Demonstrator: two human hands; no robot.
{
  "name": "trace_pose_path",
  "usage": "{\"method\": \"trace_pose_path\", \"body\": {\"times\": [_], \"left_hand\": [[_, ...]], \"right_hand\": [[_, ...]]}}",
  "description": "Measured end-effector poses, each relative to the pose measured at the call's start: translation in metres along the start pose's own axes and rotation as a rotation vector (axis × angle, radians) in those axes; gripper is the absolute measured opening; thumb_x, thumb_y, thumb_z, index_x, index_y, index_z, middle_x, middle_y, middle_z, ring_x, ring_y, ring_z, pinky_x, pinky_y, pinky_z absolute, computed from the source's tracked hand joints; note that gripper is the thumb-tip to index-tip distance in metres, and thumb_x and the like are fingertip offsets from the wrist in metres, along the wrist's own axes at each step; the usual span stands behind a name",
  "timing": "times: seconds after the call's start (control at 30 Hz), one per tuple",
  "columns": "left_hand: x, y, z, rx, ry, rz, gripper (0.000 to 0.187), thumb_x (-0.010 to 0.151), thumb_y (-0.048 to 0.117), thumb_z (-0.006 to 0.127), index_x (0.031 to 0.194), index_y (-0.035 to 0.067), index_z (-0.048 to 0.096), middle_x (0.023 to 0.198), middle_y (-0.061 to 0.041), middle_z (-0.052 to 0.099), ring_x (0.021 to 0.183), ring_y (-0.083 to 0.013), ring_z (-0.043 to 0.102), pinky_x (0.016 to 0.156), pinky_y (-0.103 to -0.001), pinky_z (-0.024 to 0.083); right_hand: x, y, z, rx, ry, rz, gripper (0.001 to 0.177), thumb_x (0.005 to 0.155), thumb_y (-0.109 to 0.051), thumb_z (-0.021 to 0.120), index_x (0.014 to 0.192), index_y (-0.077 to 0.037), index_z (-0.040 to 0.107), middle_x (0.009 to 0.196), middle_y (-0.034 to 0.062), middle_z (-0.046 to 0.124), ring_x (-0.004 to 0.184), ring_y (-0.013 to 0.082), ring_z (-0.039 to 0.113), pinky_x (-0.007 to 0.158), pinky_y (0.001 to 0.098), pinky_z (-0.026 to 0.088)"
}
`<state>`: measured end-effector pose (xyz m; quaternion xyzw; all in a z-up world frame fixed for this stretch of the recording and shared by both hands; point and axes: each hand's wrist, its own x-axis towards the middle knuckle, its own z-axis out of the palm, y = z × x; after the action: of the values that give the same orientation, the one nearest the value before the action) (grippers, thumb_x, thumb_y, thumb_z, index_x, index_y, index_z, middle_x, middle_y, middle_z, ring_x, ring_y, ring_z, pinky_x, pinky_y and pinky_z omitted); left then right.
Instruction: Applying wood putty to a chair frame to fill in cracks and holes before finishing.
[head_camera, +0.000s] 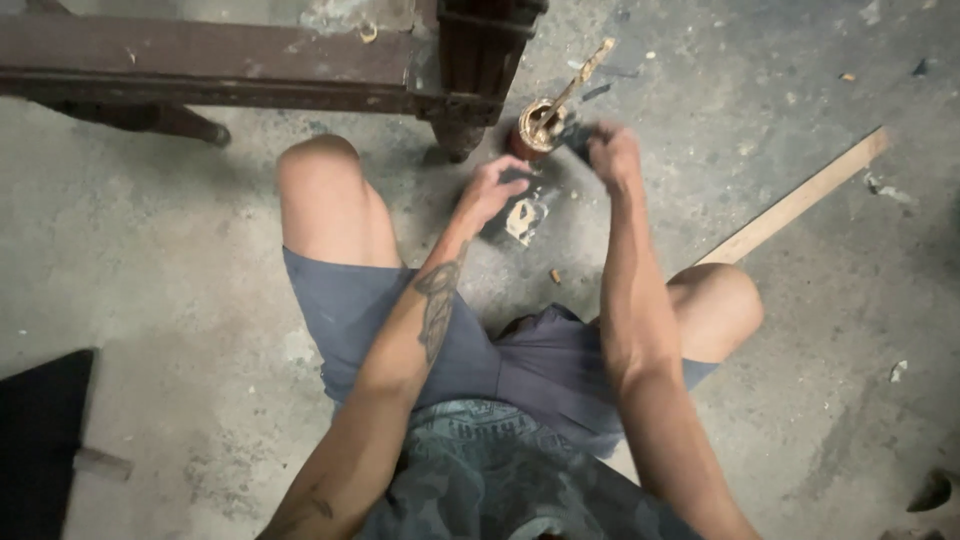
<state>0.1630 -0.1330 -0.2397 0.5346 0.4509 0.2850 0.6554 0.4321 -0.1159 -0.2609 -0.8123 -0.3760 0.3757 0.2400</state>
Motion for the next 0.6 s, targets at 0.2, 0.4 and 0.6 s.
{"method": "trace_pose_path", "body": {"times": [0.2, 0.4, 0.6], "left_hand": [[0.062, -0.006, 0.018, 0.686, 0.055, -0.307, 0.083, 0.095, 0.072, 0.031, 0.09, 0.001, 0.075, 0.098, -0.025, 0.074, 0.093, -0.0458, 0.07, 0.076, -0.055, 0.051], [0.092, -0.026, 0.033, 0.616, 0.027, -0.513, 0.033, 0.097, 0.028, 0.061, 0.11, 0.001, 0.072, 0.112, -0.022, 0.074, 0.105, -0.0441, 0.071, 0.081, -0.05, 0.055], [0.082, -0.001, 0.031, 0.427, 0.021, -0.5, 0.052, 0.1, 0.054, 0.051, 0.089, 0.01, 0.075, 0.093, -0.009, 0.078, 0.084, -0.0268, 0.071, 0.073, -0.044, 0.049]], "right_hand": [[-0.029, -0.096, -0.003, 0.006, -0.041, -0.109, 0.067, 0.105, -0.047, 0.047, 0.155, -0.003, 0.037, 0.099, 0.0132, 0.077, 0.047, 0.002, 0.045, 0.042, 0.0207, 0.044], [0.035, -0.059, 0.025, -0.216, -0.033, -0.418, 0.027, 0.099, -0.032, 0.068, 0.103, -0.006, 0.065, 0.098, 0.0171, 0.074, 0.087, 0.0352, 0.069, 0.077, 0.0459, 0.051], [-0.009, -0.081, -0.01, 0.042, -0.079, -0.466, 0.025, 0.1, -0.027, 0.069, 0.106, -0.002, 0.073, 0.109, 0.0142, 0.077, 0.097, 0.0257, 0.075, 0.084, 0.0383, 0.063]]}}
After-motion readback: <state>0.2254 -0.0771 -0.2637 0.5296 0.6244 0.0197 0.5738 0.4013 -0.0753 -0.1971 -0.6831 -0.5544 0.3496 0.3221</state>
